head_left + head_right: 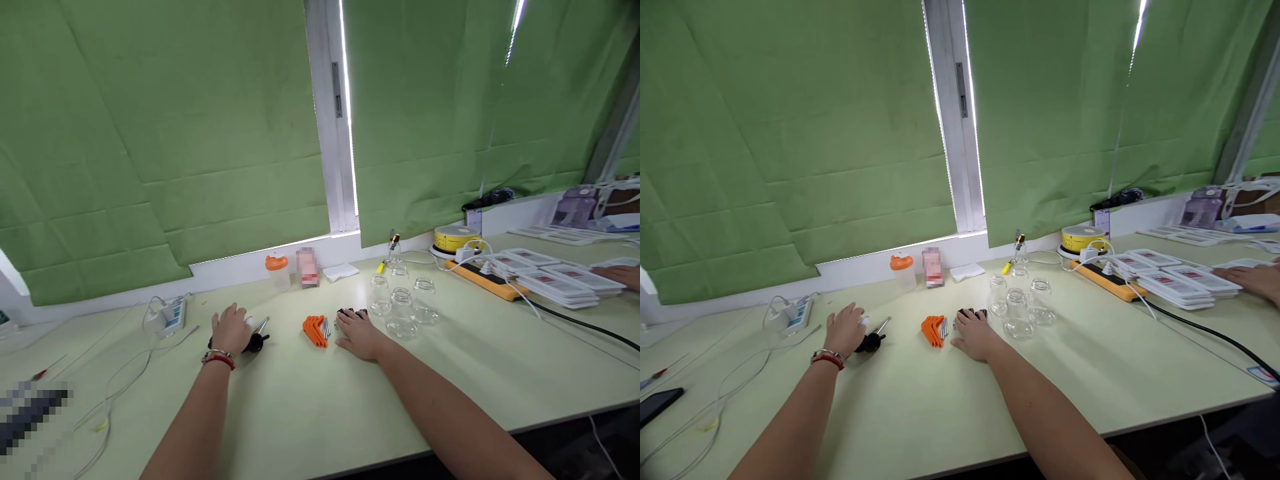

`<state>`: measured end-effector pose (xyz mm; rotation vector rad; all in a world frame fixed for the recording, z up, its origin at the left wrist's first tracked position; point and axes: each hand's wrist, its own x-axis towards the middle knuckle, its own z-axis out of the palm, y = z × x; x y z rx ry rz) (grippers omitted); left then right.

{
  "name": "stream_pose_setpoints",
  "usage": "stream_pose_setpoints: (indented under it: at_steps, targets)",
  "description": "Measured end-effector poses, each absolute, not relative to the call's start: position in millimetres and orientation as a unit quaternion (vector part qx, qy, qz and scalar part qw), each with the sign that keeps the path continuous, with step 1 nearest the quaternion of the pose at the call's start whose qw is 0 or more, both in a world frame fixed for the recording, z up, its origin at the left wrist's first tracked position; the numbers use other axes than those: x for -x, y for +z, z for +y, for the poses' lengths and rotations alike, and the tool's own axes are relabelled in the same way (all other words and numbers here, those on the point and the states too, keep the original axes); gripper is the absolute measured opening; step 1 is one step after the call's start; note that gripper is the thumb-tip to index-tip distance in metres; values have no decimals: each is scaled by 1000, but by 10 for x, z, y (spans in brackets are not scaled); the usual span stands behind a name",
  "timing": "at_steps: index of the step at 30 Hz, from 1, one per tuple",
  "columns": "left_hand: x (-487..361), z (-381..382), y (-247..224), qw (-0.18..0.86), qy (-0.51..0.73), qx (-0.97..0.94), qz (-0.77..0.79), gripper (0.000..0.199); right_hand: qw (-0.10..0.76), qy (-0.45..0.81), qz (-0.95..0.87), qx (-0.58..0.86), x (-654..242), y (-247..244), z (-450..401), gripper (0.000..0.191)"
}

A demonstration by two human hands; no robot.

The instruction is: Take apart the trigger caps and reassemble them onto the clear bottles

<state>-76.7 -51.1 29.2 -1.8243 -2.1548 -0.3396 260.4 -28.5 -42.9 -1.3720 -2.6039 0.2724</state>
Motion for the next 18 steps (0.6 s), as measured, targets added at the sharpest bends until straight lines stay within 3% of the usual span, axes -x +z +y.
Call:
stream_pose_setpoints:
  at_steps: [8, 18]
  targets:
    - [1526, -615, 125, 39, -135, 587, -797, 41, 96, 95, -874, 467, -2600, -416, -299, 67]
    - [1296, -568, -257, -16, -244, 570, -784, 41, 92, 90, -876, 466, -2601, -417, -297, 67]
